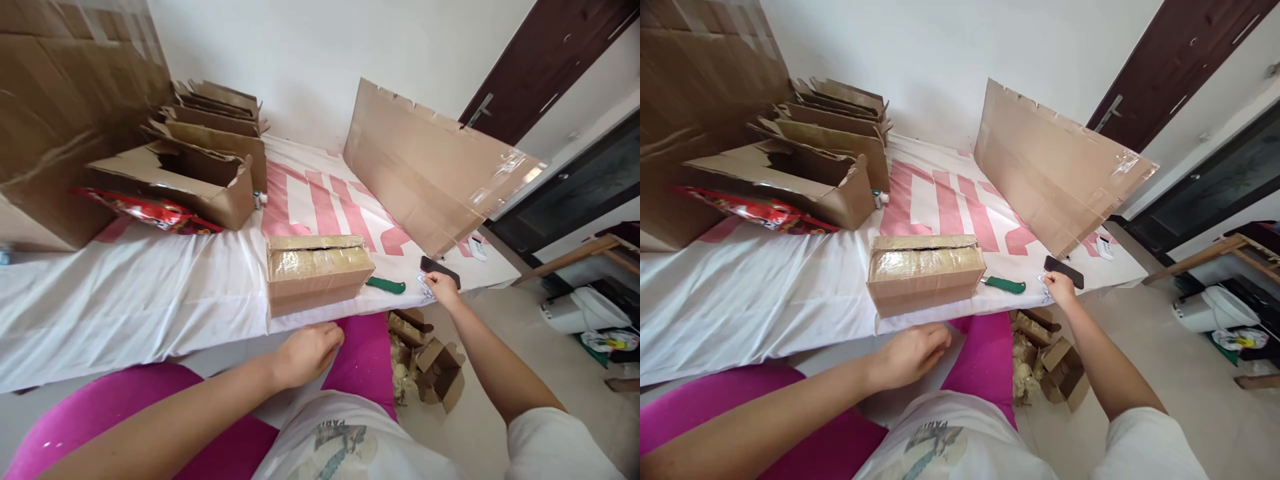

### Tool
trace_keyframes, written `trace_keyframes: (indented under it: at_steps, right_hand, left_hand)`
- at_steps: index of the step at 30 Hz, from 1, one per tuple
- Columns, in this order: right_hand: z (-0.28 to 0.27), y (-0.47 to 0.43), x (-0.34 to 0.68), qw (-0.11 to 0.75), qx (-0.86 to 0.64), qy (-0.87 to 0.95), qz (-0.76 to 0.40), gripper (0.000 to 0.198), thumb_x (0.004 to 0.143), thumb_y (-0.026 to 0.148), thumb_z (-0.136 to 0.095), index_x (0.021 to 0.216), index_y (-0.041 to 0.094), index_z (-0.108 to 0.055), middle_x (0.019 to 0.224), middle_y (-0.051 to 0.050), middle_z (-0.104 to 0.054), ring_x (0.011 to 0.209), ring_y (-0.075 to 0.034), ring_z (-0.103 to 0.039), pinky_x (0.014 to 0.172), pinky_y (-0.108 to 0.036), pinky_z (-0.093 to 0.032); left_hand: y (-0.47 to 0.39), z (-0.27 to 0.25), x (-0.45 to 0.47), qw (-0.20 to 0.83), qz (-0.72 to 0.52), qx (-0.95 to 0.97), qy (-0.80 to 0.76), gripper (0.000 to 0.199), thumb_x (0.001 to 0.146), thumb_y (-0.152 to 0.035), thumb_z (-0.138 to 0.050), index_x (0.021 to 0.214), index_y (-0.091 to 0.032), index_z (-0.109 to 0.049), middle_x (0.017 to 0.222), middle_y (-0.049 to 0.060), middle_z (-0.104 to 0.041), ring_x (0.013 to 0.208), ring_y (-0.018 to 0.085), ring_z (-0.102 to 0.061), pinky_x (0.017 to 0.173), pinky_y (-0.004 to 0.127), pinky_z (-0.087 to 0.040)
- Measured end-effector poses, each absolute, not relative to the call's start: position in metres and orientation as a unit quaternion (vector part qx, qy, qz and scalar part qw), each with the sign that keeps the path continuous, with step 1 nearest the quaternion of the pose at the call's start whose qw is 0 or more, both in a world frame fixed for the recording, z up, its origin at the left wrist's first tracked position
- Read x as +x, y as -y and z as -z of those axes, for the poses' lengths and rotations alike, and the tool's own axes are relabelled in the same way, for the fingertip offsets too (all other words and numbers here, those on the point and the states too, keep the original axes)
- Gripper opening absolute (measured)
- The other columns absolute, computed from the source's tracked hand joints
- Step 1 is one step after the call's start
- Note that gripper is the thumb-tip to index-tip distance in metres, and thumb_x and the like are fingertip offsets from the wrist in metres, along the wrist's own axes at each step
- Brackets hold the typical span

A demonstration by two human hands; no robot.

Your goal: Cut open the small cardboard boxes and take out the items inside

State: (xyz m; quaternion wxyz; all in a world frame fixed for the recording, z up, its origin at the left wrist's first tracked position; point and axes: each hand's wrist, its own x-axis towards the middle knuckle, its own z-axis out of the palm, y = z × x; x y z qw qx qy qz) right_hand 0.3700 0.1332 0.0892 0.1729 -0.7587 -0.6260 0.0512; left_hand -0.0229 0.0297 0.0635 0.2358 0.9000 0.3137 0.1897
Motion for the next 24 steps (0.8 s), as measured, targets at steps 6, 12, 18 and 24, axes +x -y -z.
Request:
trace_keyframes:
  at_steps: [6, 12, 18, 24]
  right_hand:
    - [-0.08, -0.15, 0.406, 0.014, -0.789, 0.609, -0.078, 0.016, 0.071, 0.029, -0.065, 0.058, 0.019, -0.068, 0.05, 0.001, -0.059, 0.051, -0.013, -0.053, 0.051, -0.024, -0.035]
    - [-0.069, -0.149, 0.4, -0.044, -0.795, 0.605, -0.017, 0.015, 0.075, 0.034, -0.066, 0.076, 0.023, -0.075, 0.081, -0.006, -0.071, 0.077, -0.019, -0.063, 0.063, -0.026, -0.04]
    - [-0.08, -0.151, 0.399, -0.005, -0.769, 0.636, 0.067, 0.04, 0.071, 0.036, -0.07, 0.105, 0.016, -0.071, 0.101, -0.015, -0.066, 0.097, -0.029, -0.06, 0.077, -0.036, -0.046]
    - [-0.111, -0.159, 0.329, 0.286, -0.594, 0.752, -0.019, 0.034, 0.085, 0.046, -0.053, 0.097, 0.019, -0.069, 0.088, -0.008, -0.068, 0.075, -0.02, -0.063, 0.068, -0.034, -0.051]
  left_hand:
    - [-0.032, -0.028, -0.024, 0.087, -0.107, 0.969, -0.204, 0.01, 0.08, -0.008, -0.051, 0.083, -0.017, -0.055, 0.081, 0.003, -0.061, 0.072, 0.019, -0.057, 0.07, 0.029, -0.045]
    - [-0.032, -0.034, -0.037, -0.05, -0.263, 0.954, -0.132, 0.014, 0.09, -0.012, -0.047, 0.093, -0.015, -0.06, 0.086, 0.007, -0.065, 0.078, 0.017, -0.057, 0.069, 0.029, -0.046]
    - [-0.031, -0.068, -0.074, -0.201, -0.498, 0.822, -0.188, 0.016, 0.081, -0.013, -0.059, 0.094, -0.022, -0.059, 0.099, 0.004, -0.059, 0.095, 0.019, -0.055, 0.079, 0.032, -0.047]
    - [-0.066, -0.076, -0.107, -0.028, -0.622, 0.642, -0.447, 0.029, 0.087, -0.039, -0.055, 0.108, -0.02, -0.047, 0.107, 0.01, -0.048, 0.104, 0.025, -0.049, 0.091, 0.045, -0.044]
